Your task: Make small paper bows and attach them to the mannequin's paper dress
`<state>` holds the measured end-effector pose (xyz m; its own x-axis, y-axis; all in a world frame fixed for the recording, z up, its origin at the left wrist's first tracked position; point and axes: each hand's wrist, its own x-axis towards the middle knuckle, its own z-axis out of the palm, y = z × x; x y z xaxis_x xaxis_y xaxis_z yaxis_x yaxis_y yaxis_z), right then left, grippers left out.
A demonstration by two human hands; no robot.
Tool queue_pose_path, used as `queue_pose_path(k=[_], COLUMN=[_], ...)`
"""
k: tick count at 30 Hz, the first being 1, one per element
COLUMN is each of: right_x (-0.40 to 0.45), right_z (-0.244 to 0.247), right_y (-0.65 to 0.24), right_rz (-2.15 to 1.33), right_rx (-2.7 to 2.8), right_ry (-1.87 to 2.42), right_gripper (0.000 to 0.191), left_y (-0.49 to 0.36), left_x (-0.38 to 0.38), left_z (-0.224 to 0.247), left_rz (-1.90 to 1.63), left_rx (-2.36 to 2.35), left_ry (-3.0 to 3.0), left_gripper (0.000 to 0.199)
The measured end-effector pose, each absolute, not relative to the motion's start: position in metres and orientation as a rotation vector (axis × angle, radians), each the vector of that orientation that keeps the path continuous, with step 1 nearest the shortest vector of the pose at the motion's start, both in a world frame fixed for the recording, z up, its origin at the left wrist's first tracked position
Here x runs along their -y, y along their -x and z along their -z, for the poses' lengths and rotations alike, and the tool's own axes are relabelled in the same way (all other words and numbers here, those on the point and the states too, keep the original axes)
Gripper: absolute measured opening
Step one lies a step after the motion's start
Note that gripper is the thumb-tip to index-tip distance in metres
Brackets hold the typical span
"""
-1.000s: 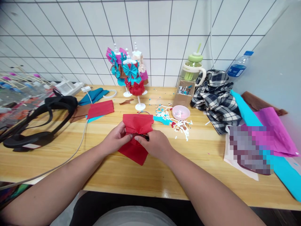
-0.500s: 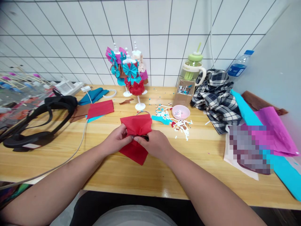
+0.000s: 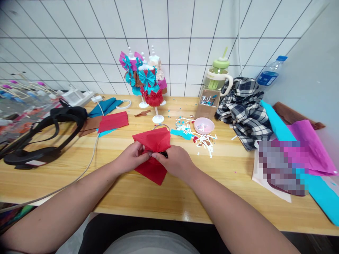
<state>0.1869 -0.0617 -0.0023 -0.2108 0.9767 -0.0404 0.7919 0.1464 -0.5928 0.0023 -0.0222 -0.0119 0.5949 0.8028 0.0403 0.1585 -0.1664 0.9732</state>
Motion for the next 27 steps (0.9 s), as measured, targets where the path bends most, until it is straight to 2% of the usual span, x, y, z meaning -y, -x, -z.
queue_pose_path(k=[13, 20, 27], right_x=[0.0632, 0.0601, 0.0622], right_z=[0.0041, -0.0009, -0.0024], right_y=[-0.1844, -0.1914, -0.1899], right_rz=[-0.790, -0.780, -0.823], right_rx=[2.056, 2.066, 2.087], right_ry=[1.631, 1.635, 1.632], right_gripper=[0.040, 0.036, 0.039], left_y=[-0.0029, -0.0027, -0.0021], left_x=[0.0230, 0.0217, 0.0220], left_z=[0.0144, 0.0100, 0.0130], left_rz=[-0.686, -0.698, -0.685], left_rx=[-0.816, -0.765, -0.798], left_ry=[-1.655, -1.609, -1.639], left_gripper=[0.028, 0.037, 0.033])
